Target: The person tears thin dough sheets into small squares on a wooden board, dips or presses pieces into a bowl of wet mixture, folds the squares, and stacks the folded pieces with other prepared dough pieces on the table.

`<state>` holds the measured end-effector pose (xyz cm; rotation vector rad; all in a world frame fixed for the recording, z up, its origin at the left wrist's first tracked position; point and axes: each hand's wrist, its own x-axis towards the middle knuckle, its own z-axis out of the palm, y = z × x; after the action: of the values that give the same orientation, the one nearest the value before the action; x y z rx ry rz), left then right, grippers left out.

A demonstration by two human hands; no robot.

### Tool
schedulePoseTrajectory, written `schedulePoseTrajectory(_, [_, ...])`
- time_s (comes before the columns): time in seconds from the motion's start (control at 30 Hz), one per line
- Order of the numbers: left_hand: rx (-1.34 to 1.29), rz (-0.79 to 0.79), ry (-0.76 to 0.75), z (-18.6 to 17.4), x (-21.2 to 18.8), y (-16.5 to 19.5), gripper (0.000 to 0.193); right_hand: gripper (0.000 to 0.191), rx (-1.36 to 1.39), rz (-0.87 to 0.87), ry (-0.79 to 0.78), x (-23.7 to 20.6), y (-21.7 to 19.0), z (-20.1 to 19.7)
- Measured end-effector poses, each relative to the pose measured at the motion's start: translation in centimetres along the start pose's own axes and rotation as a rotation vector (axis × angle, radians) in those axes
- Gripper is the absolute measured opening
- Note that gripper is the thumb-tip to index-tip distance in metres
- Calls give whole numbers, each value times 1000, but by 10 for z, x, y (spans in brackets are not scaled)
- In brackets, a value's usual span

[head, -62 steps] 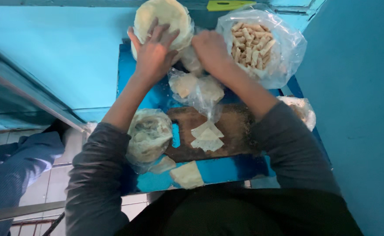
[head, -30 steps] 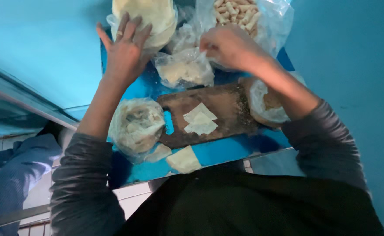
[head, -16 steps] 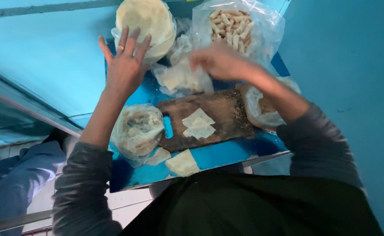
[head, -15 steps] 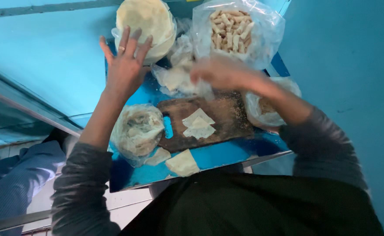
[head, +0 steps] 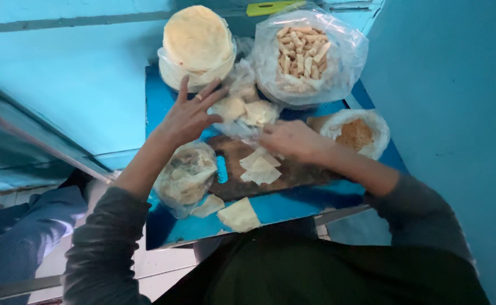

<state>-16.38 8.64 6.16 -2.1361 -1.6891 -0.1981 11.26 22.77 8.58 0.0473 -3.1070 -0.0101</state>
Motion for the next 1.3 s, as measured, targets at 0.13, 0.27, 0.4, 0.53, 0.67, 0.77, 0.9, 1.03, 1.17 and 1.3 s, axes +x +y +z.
schedulePoseTrajectory(0.13, [-42, -58, -77, -5, -5, -13, 12, 33, -148, 53, 74, 18, 17, 1])
schedulePoseTrajectory(0.27, [100, -77, -52, -5, -11, -36, 17, 27, -380, 41, 264, 49, 23, 15])
schedulePoseTrajectory(0.4, [313, 15, 217, 5, -10, -57, 28, 15, -442, 63, 290, 86, 31, 32])
schedulePoseTrajectory(0.53, [515, 22, 139, 8, -6, -78, 27, 10, -442, 25, 393, 122, 34, 54])
schedulePoseTrajectory(0.67, [631, 42, 50, 3, -15, -81, 24, 12, -438, 3, 476, 153, 28, 70])
schedulePoseTrajectory(0.77, [633, 88, 97, -1, -29, -75, 25, 15, -396, -27, 486, 161, 30, 56])
schedulePoseTrajectory(0.9, [680, 90, -7, -4, -48, -70, 20, 19, 51, -59, 465, 137, 42, 6])
schedulePoseTrajectory(1.03, [508, 83, 214, -3, -48, -69, 23, 40, 225, -125, 414, 97, 36, -23])
schedulePoseTrajectory(1.17, [427, 39, 50, -4, -46, -64, 13, 40, -225, -112, 44, 77, 25, -11])
schedulePoseTrajectory(1.3, [81, -38, 141, 0, -45, -47, 28, 26, -250, -114, 57, 70, 22, 20])
